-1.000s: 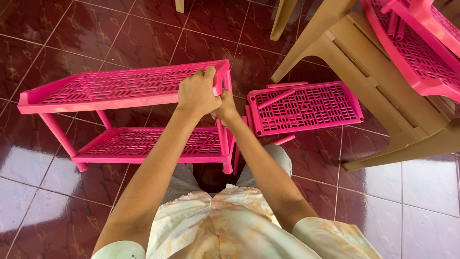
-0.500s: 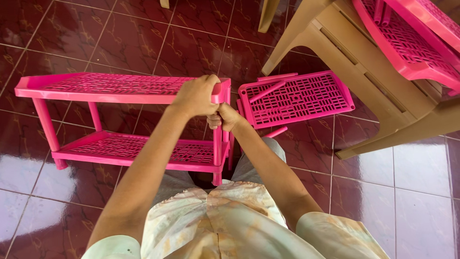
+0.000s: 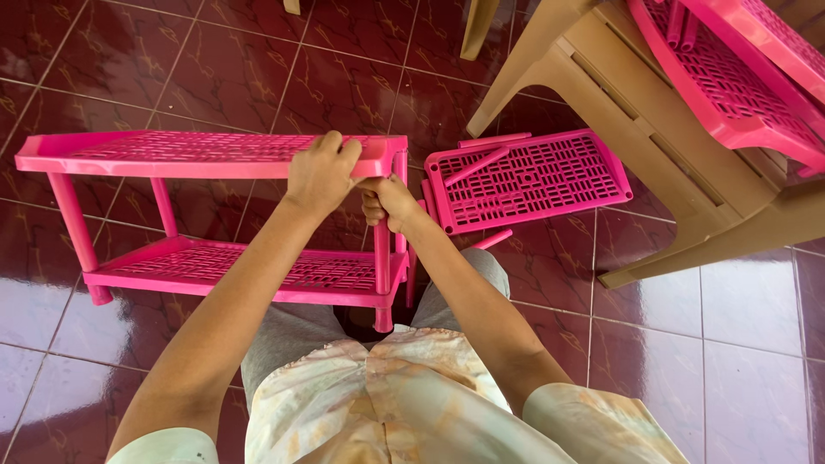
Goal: The person assembles a pink plastic three-tier rack by inserting cylindrical legs into the corner holes of the trays. They handle multiple trays and legs, aligning and pressing them together to form the structure.
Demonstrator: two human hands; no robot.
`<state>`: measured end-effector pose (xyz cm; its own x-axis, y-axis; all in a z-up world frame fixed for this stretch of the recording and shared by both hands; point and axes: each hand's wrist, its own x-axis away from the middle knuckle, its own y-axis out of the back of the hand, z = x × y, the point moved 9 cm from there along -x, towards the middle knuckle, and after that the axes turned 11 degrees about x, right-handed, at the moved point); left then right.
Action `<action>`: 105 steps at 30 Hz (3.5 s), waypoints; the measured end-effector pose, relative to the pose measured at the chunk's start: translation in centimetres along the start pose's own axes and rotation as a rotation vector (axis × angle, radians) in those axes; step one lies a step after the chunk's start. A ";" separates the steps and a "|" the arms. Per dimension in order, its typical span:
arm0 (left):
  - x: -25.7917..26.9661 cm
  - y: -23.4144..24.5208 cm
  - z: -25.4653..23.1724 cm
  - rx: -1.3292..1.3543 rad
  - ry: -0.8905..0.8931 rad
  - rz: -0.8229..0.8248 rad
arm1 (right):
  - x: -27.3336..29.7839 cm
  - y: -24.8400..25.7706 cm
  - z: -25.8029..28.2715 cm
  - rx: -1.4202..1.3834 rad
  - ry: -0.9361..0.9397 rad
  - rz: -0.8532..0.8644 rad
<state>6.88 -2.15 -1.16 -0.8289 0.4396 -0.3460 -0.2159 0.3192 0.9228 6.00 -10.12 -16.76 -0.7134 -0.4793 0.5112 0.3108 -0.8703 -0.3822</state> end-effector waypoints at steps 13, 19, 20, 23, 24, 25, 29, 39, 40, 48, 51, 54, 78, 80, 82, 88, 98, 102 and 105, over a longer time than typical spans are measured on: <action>0.8 0.2 -1.1 0.033 -0.109 -0.054 | -0.5 0.9 -1.5 0.036 -0.019 0.076; 0.6 0.6 -1.6 0.060 -0.046 -0.069 | -1.1 1.5 -1.4 0.034 0.041 -0.038; 0.6 0.5 -1.6 0.073 -0.026 -0.052 | -1.0 1.5 -1.4 0.035 0.047 -0.052; 0.6 0.5 -1.8 0.069 0.039 -0.032 | -0.6 1.3 -1.0 0.069 0.117 -0.074; 0.6 0.5 -1.9 0.054 0.060 -0.022 | -0.4 1.5 -0.8 0.083 0.136 -0.087; 0.5 0.4 -2.0 0.039 0.081 -0.012 | -0.3 1.6 -0.6 0.097 0.155 -0.101; 0.5 0.2 -1.8 0.039 0.155 0.031 | -0.5 2.1 -0.5 0.136 0.184 -0.116; 1.7 3.5 -2.4 0.133 -0.084 -0.169 | 0.9 -2.3 -3.5 -0.202 0.111 0.711; 2.0 3.7 -2.4 0.127 -0.091 -0.186 | 0.7 -2.0 -3.9 -0.161 0.107 0.648; 1.8 4.5 -1.9 0.113 -0.034 -0.301 | -0.7 -0.7 -2.5 0.007 0.085 0.203; 1.4 4.9 -1.8 0.067 -0.019 -0.364 | -0.5 -0.2 -1.3 0.124 0.144 -0.061; 1.3 5.9 -1.7 0.041 -0.002 -0.403 | 0.1 -1.3 0.1 0.132 0.172 -0.010; 8.4 2.8 -4.9 0.160 -0.082 -0.337 | -2.4 5.6 -5.1 0.183 0.610 -0.187; 9.1 3.5 -4.2 0.137 -0.122 -0.369 | -2.7 5.0 -5.6 0.203 0.628 -0.200; 9.9 4.2 -3.4 0.165 -0.129 -0.410 | -2.8 4.9 -5.2 0.306 0.711 -0.257; 12.7 3.8 -2.3 0.245 -0.159 -0.416 | -4.8 7.4 -3.6 0.646 0.785 -0.473; 17.1 -1.4 0.4 0.279 -0.130 -0.171 | -3.9 5.8 -6.8 0.974 0.609 -0.362; 18.3 -2.5 1.8 0.265 -0.024 -0.156 | -5.9 7.0 -5.4 1.317 0.338 -0.581; 18.7 -3.5 2.4 0.294 0.058 -0.115 | -7.9 6.7 -4.6 1.401 0.321 -0.440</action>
<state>-6.59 6.97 -11.26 -0.8377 0.3402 -0.4272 -0.1585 0.5970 0.7864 10.85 -11.59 -26.89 -0.9527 -0.2750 0.1294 0.2410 -0.4243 0.8728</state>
